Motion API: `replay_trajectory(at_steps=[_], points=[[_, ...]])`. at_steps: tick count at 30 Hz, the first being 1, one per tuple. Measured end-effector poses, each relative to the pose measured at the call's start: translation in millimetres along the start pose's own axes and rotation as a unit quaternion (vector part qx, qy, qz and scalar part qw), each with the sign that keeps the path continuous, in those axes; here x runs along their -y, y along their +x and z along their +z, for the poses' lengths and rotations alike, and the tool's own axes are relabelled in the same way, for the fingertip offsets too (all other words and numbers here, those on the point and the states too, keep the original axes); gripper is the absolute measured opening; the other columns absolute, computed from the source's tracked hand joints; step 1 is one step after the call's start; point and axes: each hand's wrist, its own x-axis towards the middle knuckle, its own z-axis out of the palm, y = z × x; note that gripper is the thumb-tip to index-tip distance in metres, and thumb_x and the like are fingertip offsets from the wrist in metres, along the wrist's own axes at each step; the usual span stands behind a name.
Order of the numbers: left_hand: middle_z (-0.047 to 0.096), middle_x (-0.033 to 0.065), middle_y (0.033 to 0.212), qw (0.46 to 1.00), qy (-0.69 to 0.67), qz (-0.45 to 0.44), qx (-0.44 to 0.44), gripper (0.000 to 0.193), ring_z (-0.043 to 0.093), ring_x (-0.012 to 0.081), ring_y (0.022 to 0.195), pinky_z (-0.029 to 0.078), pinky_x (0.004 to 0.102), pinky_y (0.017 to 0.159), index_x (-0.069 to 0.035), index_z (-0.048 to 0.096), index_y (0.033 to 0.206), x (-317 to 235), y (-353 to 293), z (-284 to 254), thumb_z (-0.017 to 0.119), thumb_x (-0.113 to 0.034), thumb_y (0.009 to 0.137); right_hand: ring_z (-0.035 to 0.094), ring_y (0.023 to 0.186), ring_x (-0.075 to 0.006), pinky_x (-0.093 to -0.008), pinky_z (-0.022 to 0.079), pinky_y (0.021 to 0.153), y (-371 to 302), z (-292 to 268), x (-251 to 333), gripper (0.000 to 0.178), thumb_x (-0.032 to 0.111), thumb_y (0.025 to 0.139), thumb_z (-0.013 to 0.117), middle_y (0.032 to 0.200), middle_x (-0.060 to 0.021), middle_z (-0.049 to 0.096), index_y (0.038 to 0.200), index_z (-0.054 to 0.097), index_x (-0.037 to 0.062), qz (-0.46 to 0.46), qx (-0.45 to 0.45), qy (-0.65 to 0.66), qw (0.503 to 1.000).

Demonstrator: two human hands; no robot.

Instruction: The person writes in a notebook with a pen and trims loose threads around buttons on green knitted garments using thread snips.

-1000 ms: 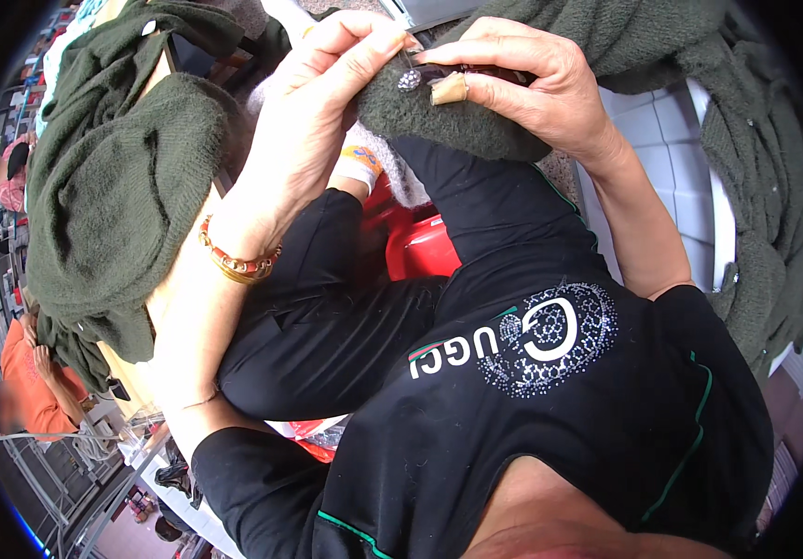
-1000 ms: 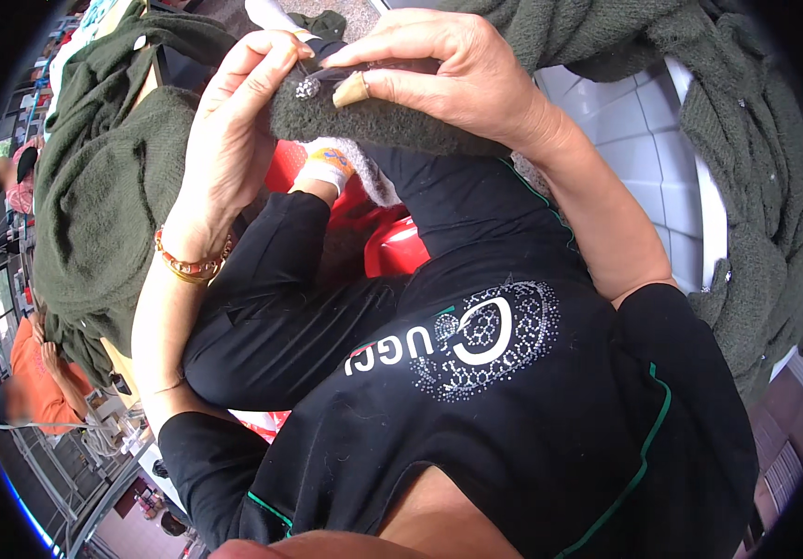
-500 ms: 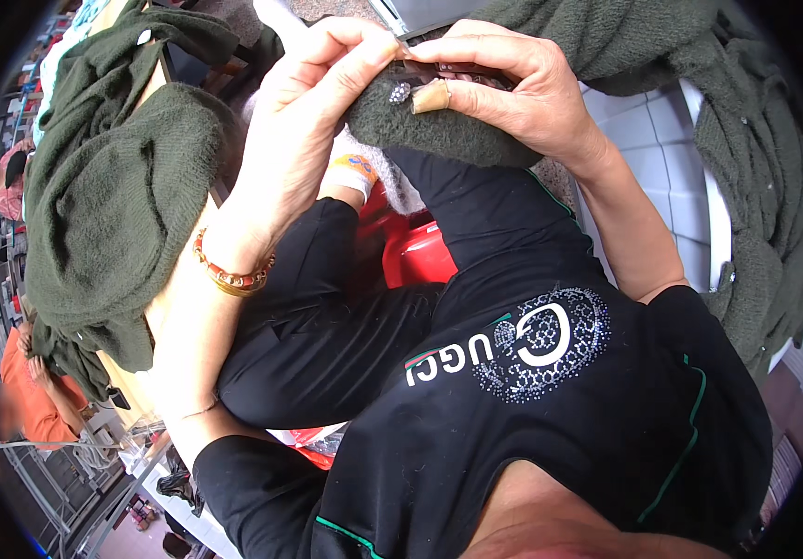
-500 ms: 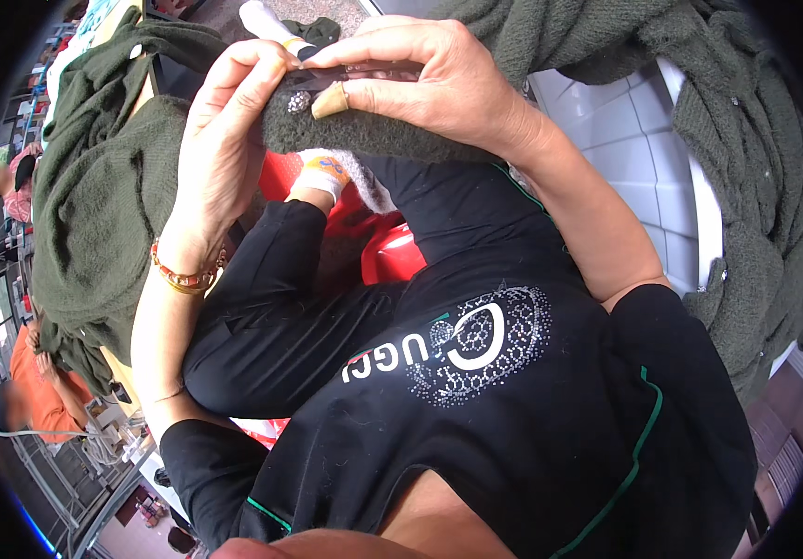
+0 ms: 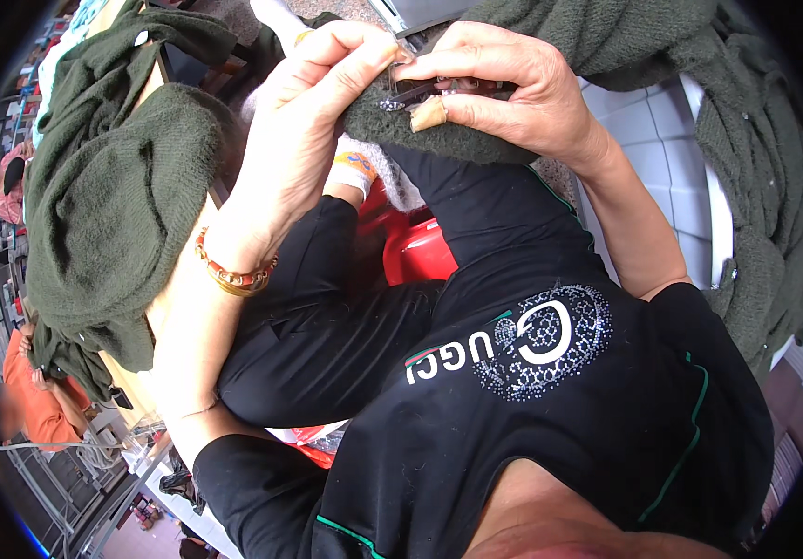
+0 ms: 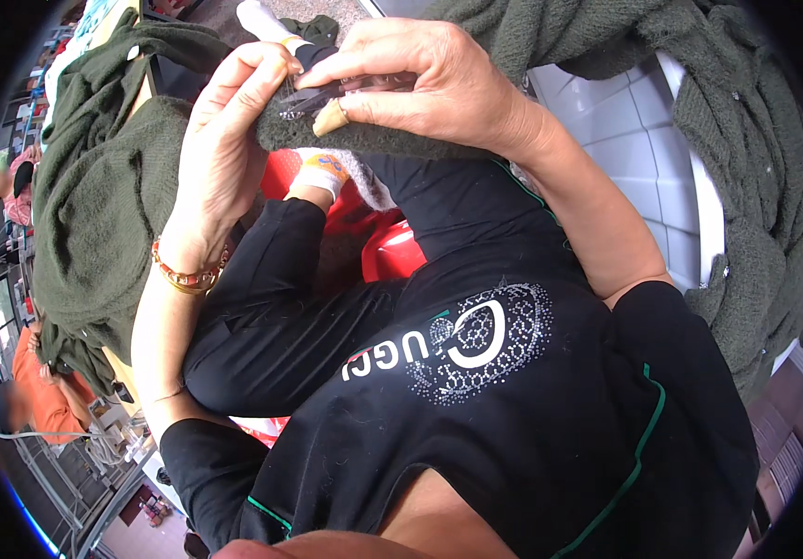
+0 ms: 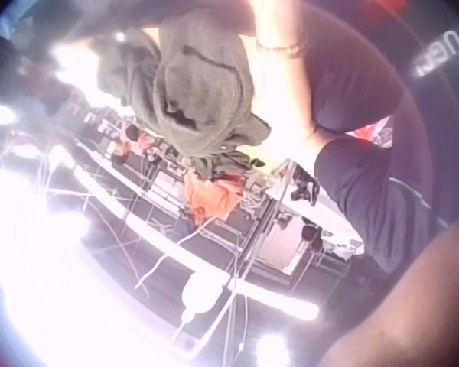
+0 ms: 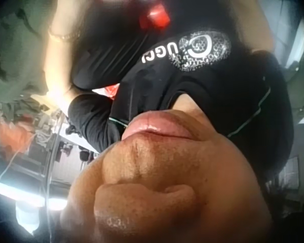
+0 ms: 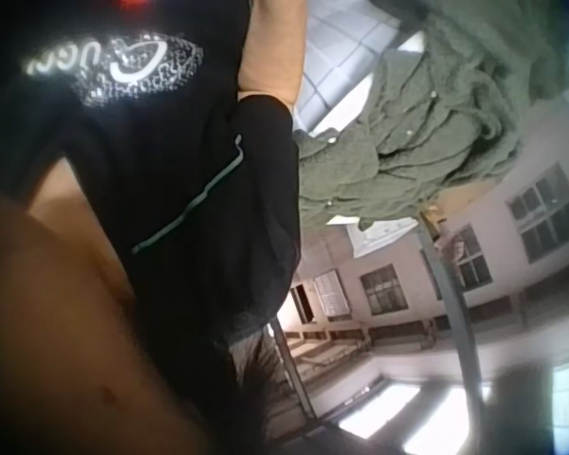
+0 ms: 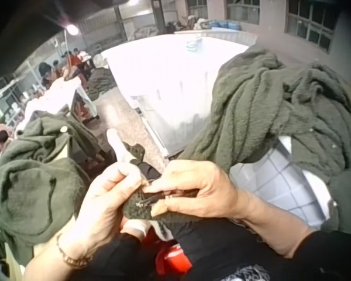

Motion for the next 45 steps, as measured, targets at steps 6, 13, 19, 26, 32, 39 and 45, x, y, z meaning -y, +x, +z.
replay_trajectory(at_steps=[6,13,19,26,32,39,45], points=[[0.068,0.0024,0.106,1.000,0.010,-0.009,0.023,0.014,0.063,0.0096,0.101,0.049,0.0256,0.094,-0.005,0.065,0.111,4,1,-7,0.060,-0.013,0.101,0.060,0.081,-0.0125,-0.0241,0.048,0.074,0,-1,-4,0.028,0.001,0.085,0.072,0.089,-0.0056,0.065,0.113,0.073,-0.0004,-0.032,0.004,0.020,0.999],[0.069,0.0016,0.110,0.994,0.034,-0.048,-0.087,0.020,0.062,0.0086,0.103,0.048,0.0251,0.094,-0.004,0.065,0.116,7,6,-11,0.061,-0.016,0.100,0.060,0.084,-0.0090,-0.0226,0.046,0.074,-8,-4,-18,0.054,0.004,0.091,0.072,0.101,-0.0022,0.068,0.141,0.053,-0.0001,-0.031,-0.031,0.063,0.997],[0.067,0.0071,0.101,0.914,-0.274,0.132,0.268,0.019,0.067,0.0175,0.093,0.054,0.0301,0.085,-0.002,0.061,0.112,46,35,-32,0.061,-0.014,0.098,0.052,0.075,-0.0012,-0.0187,0.042,0.064,9,15,1,0.035,0.014,0.090,0.076,0.086,0.0029,0.064,0.120,0.067,-0.0005,0.273,-0.005,0.189,0.943],[0.068,0.0053,0.106,0.979,-0.132,-0.145,0.059,0.023,0.065,0.0131,0.097,0.052,0.0279,0.089,-0.003,0.065,0.116,13,1,-25,0.058,-0.018,0.101,0.042,0.051,-0.0008,-0.0193,0.030,0.046,6,4,6,0.015,0.018,0.094,0.072,0.066,0.0070,0.056,0.090,0.068,0.0045,0.252,-0.086,0.277,0.923],[0.062,0.0016,0.125,0.973,0.146,-0.098,0.152,0.037,0.057,0.0093,0.114,0.041,0.0277,0.105,-0.002,0.062,0.128,13,-7,-14,0.063,-0.020,0.096,0.034,0.044,-0.0004,-0.0191,0.023,0.040,16,-1,20,0.014,0.020,0.098,0.068,0.057,0.0093,0.043,0.091,0.064,0.0086,0.262,-0.164,0.389,0.868],[0.064,0.0017,0.115,0.984,0.109,-0.084,0.109,0.037,0.057,0.0068,0.108,0.047,0.0226,0.096,-0.003,0.060,0.121,-15,-11,0,0.072,-0.003,0.087,0.031,0.043,0.0002,-0.0176,0.022,0.040,4,-30,18,0.014,0.022,0.098,0.067,0.058,0.0103,0.041,0.090,0.060,0.0133,0.215,-0.215,0.404,0.863],[0.066,0.0026,0.112,0.995,0.092,0.006,0.049,0.046,0.061,0.0098,0.104,0.047,0.0240,0.097,0.000,0.054,0.132,-25,-13,-3,0.069,-0.001,0.089,0.040,0.052,-0.0009,-0.0181,0.030,0.046,-10,-42,1,0.005,0.016,0.098,0.066,0.065,0.0081,0.047,0.097,0.064,0.0109,0.190,-0.208,0.431,0.857]])
